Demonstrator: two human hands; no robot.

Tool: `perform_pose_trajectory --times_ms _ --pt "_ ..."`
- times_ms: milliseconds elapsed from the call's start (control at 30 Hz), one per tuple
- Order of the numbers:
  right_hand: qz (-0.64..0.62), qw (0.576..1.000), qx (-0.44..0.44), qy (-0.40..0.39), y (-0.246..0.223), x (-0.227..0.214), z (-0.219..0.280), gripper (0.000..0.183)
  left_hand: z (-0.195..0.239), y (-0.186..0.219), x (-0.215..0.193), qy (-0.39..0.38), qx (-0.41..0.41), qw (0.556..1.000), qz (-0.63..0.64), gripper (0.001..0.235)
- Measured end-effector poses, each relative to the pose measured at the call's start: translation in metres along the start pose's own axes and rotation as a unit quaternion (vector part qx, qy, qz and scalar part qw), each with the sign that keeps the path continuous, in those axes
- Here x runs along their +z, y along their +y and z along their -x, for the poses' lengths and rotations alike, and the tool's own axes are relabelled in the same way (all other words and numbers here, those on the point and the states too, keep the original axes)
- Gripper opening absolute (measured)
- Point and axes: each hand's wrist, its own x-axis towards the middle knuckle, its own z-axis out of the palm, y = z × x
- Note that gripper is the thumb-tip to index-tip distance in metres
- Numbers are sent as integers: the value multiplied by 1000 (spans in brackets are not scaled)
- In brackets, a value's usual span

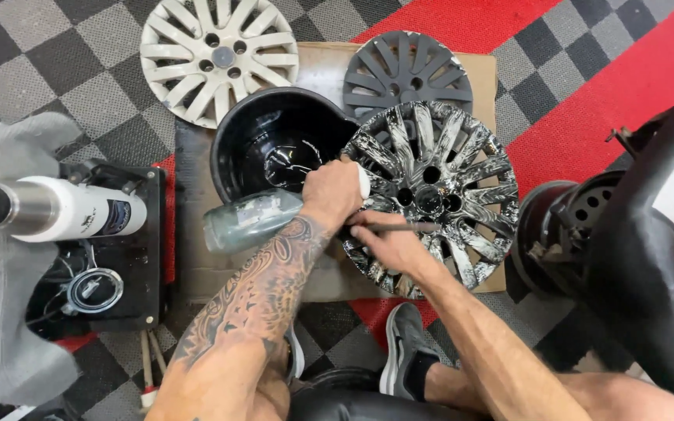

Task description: Cleaning and detailing a car hubcap using a spray cleaner and a detailing brush.

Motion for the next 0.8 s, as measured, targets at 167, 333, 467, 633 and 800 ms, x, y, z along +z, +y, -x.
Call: perform_pose_trajectory --times_ms 167,333,467,633,800 --pt "70 996 -10 -47 2 1 -7 18 -10 -2 12 18 -2 1000 -9 43" --pt "112 980 74 -145 0 -4 17 17 5 1 4 10 -3 1000 -14 44" --pt "141 984 36 -99 12 -3 24 19 2 1 0 9 -3 1000 -20 47" --pt "163 983 32 -80 21 -14 25 22 -3 -1 8 -6 1 1000 -12 51" --pt "160 976 20 -148 14 -60 10 18 4 0 12 -16 -15 1000 -6 55"
